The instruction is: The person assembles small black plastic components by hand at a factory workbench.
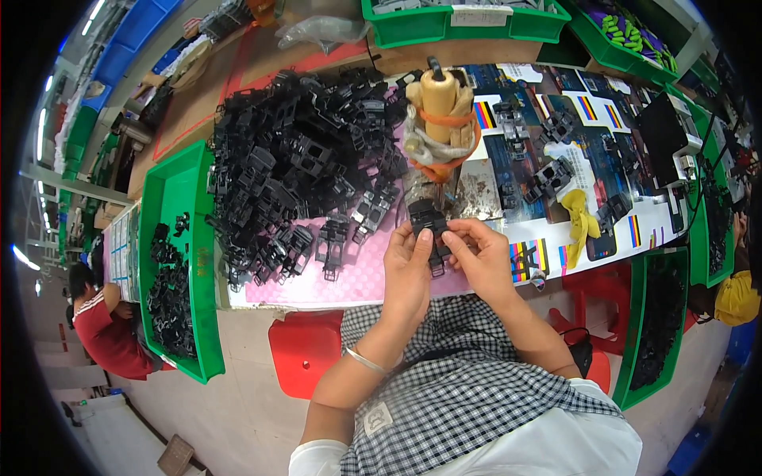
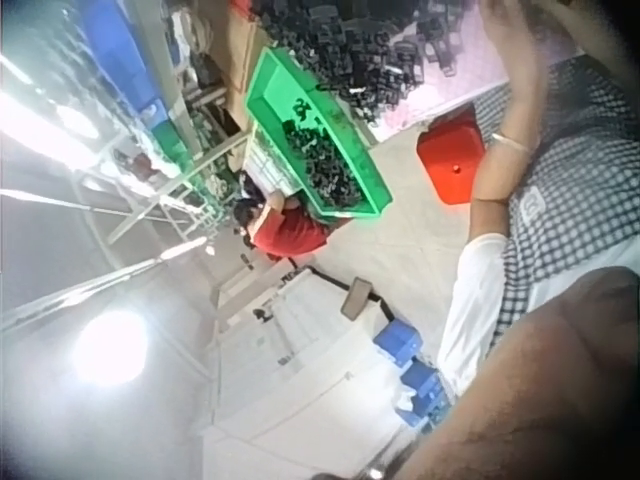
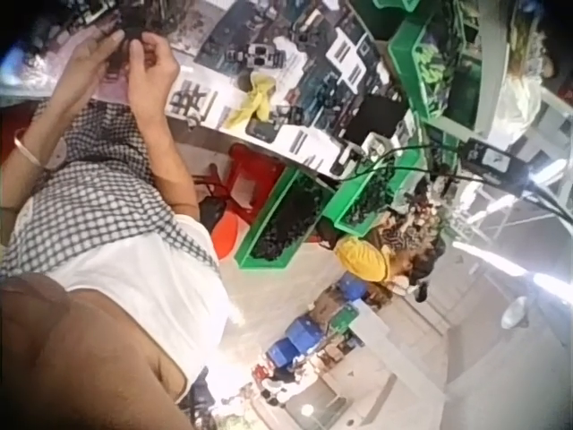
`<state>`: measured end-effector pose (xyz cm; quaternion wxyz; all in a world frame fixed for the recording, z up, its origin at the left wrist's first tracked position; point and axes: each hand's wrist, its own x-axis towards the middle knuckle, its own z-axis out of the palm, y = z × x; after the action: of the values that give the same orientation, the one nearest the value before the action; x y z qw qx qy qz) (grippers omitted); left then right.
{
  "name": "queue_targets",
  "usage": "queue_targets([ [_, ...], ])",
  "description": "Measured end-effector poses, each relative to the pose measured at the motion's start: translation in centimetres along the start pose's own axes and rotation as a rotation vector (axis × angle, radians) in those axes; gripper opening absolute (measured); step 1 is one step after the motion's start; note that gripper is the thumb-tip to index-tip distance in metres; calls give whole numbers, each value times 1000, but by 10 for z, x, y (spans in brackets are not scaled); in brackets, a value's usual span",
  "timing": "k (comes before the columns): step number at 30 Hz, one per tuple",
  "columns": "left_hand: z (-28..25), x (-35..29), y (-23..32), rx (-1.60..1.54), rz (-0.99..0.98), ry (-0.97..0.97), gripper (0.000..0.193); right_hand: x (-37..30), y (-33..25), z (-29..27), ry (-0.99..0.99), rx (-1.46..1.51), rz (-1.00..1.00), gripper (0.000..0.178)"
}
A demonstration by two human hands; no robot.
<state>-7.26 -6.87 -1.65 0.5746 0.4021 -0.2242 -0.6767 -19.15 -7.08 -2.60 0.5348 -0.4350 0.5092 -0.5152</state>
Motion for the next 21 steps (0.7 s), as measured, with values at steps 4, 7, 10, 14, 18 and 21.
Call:
queue_targets([
  [4, -2, 2, -2, 8, -6, 8, 29, 0, 1, 0, 1, -16, 6, 17],
  [7, -1, 1, -1, -6, -12, 0, 29, 2, 0, 0, 8, -23, 3, 16],
  [10, -1, 1, -2, -21, -8, -15, 28, 0, 0, -1, 5, 0, 11, 16],
  [14, 0, 0, 0, -6, -7, -14, 28, 2, 1, -1, 1, -13, -6, 16],
  [18, 0, -1, 0, -5, -19, -3, 28, 0, -1, -1, 2, -6, 11, 16],
  [21, -1, -1, 0, 3, -13, -4, 28, 0, 0, -1, 0, -6, 14, 16],
])
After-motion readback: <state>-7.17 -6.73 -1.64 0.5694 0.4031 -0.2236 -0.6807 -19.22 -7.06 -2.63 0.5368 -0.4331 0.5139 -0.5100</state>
